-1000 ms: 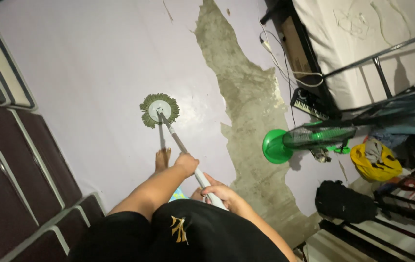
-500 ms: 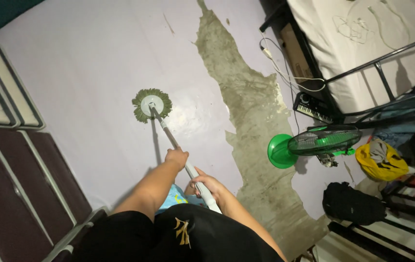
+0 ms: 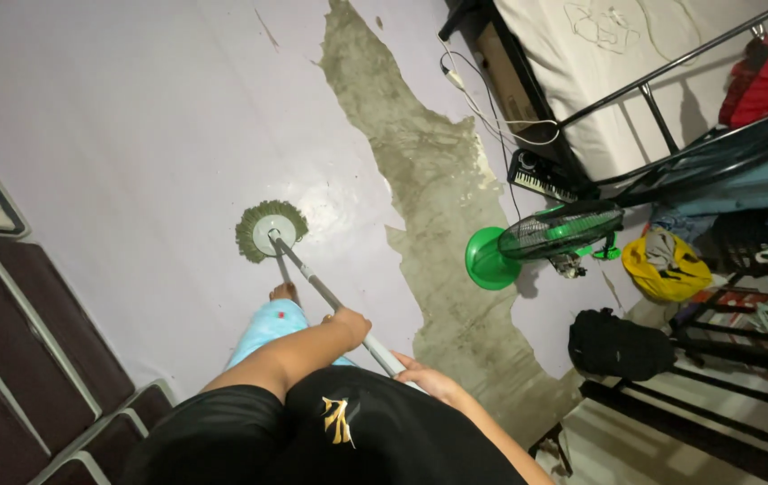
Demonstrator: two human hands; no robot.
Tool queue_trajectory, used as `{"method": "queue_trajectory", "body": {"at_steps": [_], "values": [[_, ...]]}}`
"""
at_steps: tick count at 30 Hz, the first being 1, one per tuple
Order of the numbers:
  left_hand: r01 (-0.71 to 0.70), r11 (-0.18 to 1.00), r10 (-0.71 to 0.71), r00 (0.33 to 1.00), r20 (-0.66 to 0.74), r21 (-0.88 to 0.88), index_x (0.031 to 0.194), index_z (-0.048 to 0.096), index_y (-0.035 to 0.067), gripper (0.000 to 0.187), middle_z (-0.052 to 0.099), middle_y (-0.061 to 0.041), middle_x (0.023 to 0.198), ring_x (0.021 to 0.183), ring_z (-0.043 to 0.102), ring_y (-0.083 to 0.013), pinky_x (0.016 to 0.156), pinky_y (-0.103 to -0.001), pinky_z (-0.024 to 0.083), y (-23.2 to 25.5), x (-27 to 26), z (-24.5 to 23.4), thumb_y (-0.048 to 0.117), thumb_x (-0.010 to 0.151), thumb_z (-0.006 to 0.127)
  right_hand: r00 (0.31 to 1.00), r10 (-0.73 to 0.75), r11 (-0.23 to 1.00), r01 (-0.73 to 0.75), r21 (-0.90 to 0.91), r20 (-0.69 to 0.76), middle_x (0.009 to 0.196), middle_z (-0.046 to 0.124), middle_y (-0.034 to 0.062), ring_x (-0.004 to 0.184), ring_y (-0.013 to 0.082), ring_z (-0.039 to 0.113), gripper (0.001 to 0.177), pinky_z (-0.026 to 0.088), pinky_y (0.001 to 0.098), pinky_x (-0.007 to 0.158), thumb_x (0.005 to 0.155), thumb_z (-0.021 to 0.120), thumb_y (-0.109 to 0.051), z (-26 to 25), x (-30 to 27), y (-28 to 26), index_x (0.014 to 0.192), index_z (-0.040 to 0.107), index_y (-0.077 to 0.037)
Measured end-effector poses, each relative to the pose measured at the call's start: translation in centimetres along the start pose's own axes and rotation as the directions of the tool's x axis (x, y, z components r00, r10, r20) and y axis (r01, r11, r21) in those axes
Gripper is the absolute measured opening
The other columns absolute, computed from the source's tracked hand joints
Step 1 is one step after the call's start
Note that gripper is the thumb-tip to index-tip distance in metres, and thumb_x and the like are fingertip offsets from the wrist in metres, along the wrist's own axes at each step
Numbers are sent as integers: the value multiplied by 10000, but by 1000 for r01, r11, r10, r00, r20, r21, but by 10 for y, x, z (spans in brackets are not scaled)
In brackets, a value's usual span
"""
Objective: Mopping the floor in a room using a spin mop.
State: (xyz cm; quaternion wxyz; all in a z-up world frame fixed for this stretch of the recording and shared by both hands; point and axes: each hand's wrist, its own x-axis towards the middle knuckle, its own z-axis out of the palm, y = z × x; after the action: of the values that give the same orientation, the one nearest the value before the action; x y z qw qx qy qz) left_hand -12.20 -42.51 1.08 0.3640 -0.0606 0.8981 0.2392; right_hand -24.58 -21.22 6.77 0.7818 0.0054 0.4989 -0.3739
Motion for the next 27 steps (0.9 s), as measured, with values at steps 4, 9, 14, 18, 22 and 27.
{"method": "queue_trajectory", "body": {"at_steps": [4, 9, 14, 18, 22, 27], "values": [[30, 999, -28, 999, 40, -33, 1299, 625, 117, 321, 725, -118, 1191, 1095, 718, -308, 851, -459, 597, -8, -9, 3, 126, 989, 541, 997, 21, 1000, -22, 12, 80, 1386, 615, 99, 1114, 155, 625, 829, 512, 287, 968, 828, 598, 34, 23, 1, -21, 1615, 360, -80], [61, 998, -62, 997, -50, -34, 1313, 600, 100, 397, 725, -130, 1170, 1134, 672, -314, 912, -411, 554, -48, -48, -25, 181, 925, 627, 994, 63, 998, -63, -11, 85, 1311, 620, 106, 1009, 152, 633, 856, 532, 298, 887, 836, 629, 44, 49, 39, -51, 1621, 349, -153], [83, 996, -84, 996, -16, -43, 1325, 589, 72, 465, 721, -148, 1187, 1151, 667, -316, 924, -409, 545, -116, -55, -41, 235, 896, 666, 996, 41, 999, -38, -35, 75, 1191, 659, 71, 933, 124, 659, 858, 556, 264, 834, 854, 645, 53, 76, 98, -83, 1638, 358, -147], [169, 977, -184, 975, -122, -126, 1309, 629, 133, 333, 711, -184, 1239, 1158, 675, -361, 873, -485, 574, -198, -10, 10, 241, 1018, 509, 994, 71, 997, -70, -19, 86, 869, 643, 58, 737, 121, 642, 873, 552, 251, 671, 895, 641, 17, 122, 149, -112, 1668, 297, -194], [233, 957, -262, 949, -175, -170, 1341, 604, 139, 349, 612, -279, 1329, 1121, 682, -407, 831, -511, 581, -268, -35, -1, 222, 1033, 463, 990, 122, 992, -121, -24, 73, 813, 627, 48, 611, 125, 604, 889, 524, 250, 560, 911, 627, -21, 177, 194, -155, 1671, 220, -237], [482, 519, -633, 772, 61, -706, 1518, 396, 123, 544, 574, -321, 1376, 1158, 646, -448, 907, -550, 514, -343, -77, -43, 402, 1056, 465, 988, 140, 990, -139, -27, 65, 794, 604, 49, 488, 136, 561, 879, 491, 275, 423, 919, 615, -52, 244, 250, -203, 1654, 195, -290]]}}
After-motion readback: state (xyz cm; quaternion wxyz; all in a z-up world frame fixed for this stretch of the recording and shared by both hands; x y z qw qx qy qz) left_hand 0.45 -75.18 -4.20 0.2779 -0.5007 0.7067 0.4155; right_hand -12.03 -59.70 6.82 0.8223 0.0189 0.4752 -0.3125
